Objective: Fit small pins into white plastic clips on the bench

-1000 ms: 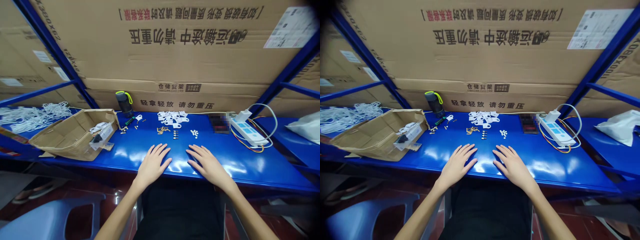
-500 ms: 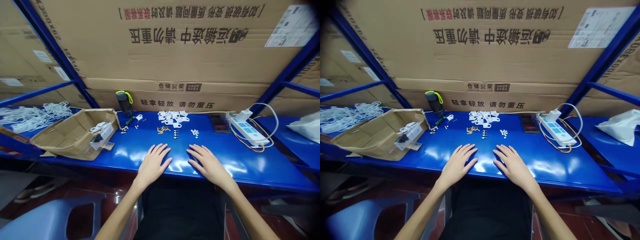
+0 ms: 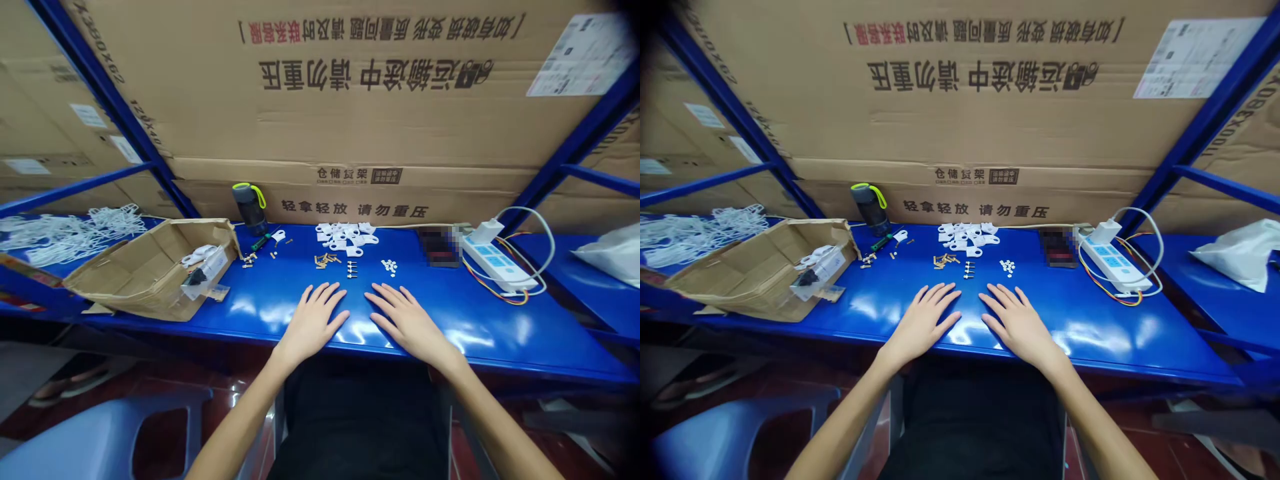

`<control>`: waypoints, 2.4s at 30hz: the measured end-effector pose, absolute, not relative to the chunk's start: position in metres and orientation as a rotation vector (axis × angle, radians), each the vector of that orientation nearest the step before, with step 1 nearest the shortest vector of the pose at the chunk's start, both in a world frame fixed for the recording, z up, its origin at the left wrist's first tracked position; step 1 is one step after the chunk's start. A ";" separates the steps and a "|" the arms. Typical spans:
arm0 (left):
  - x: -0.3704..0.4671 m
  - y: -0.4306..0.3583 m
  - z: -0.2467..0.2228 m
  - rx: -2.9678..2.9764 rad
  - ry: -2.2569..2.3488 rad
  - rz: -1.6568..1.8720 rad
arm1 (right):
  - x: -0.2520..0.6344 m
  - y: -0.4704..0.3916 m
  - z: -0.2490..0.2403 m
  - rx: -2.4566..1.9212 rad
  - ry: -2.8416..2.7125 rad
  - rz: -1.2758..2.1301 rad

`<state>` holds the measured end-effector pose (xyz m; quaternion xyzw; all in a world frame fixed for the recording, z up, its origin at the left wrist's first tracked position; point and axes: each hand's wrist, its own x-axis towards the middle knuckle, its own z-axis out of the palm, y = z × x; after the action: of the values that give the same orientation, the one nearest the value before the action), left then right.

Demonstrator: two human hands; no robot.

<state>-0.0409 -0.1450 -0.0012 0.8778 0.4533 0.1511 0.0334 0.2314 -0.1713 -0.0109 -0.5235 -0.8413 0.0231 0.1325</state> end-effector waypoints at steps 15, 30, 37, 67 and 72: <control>-0.032 -0.139 -0.001 2.696 1.367 0.473 | 0.211 -0.165 -0.009 -1.618 -2.409 0.044; -0.028 -0.136 0.001 2.702 1.332 0.511 | 0.211 -0.163 -0.010 -1.616 -2.406 0.065; -0.017 -0.129 0.004 2.740 1.384 0.530 | 0.200 -0.159 -0.009 -1.661 -2.396 0.095; -0.054 0.016 0.032 2.772 1.225 0.765 | 0.296 -0.047 0.036 -1.539 -2.395 -0.072; -0.056 0.014 0.030 2.796 1.250 0.563 | 0.287 -0.049 0.030 -1.618 -2.417 -0.124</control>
<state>-0.0565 0.0143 0.0296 0.8978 0.4013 0.1807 0.0138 0.2870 -0.0490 0.0300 -0.5521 -0.8248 -0.0424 0.1150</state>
